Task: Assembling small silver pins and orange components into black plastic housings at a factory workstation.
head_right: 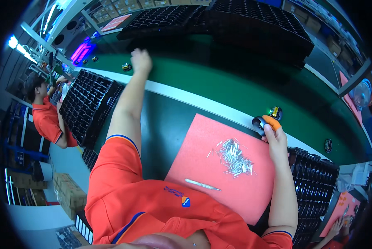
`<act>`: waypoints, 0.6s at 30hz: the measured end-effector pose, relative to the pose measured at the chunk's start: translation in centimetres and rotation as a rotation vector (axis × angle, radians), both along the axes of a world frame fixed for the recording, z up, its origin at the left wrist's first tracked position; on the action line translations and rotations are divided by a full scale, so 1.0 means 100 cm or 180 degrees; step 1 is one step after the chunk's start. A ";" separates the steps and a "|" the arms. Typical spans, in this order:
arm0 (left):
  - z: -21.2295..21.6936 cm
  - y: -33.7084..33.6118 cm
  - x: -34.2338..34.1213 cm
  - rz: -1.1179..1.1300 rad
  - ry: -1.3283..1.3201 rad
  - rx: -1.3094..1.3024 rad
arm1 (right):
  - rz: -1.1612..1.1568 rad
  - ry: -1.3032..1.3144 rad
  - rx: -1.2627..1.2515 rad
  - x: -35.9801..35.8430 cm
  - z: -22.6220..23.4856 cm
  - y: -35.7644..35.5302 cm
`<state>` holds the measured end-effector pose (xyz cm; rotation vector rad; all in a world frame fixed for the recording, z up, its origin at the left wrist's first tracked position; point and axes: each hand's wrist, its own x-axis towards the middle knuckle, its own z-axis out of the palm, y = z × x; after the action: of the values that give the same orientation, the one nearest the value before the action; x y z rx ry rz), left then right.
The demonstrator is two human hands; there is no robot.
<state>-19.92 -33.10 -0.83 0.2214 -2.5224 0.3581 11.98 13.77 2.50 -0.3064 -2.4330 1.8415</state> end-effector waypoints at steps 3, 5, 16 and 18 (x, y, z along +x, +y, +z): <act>-0.005 -0.040 -0.004 0.0995 -0.0406 0.0243 | -0.0143 -0.0049 0.0141 0.002 0.001 0.000; -0.031 -0.085 -0.011 0.0897 -0.0867 0.1163 | -0.0095 -0.0023 0.0068 -0.003 0.002 -0.006; 0.005 -0.028 -0.006 -0.1073 -0.1204 0.1548 | 0.0146 0.0074 -0.0245 -0.010 0.001 -0.001; 0.004 0.047 0.023 -0.2015 -0.0818 0.3068 | 0.0216 0.0227 -0.0426 -0.010 -0.002 0.000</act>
<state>-17.65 -28.44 -0.43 -0.2862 -2.6339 -1.1460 10.99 13.80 2.33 -0.1648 -2.3063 2.0112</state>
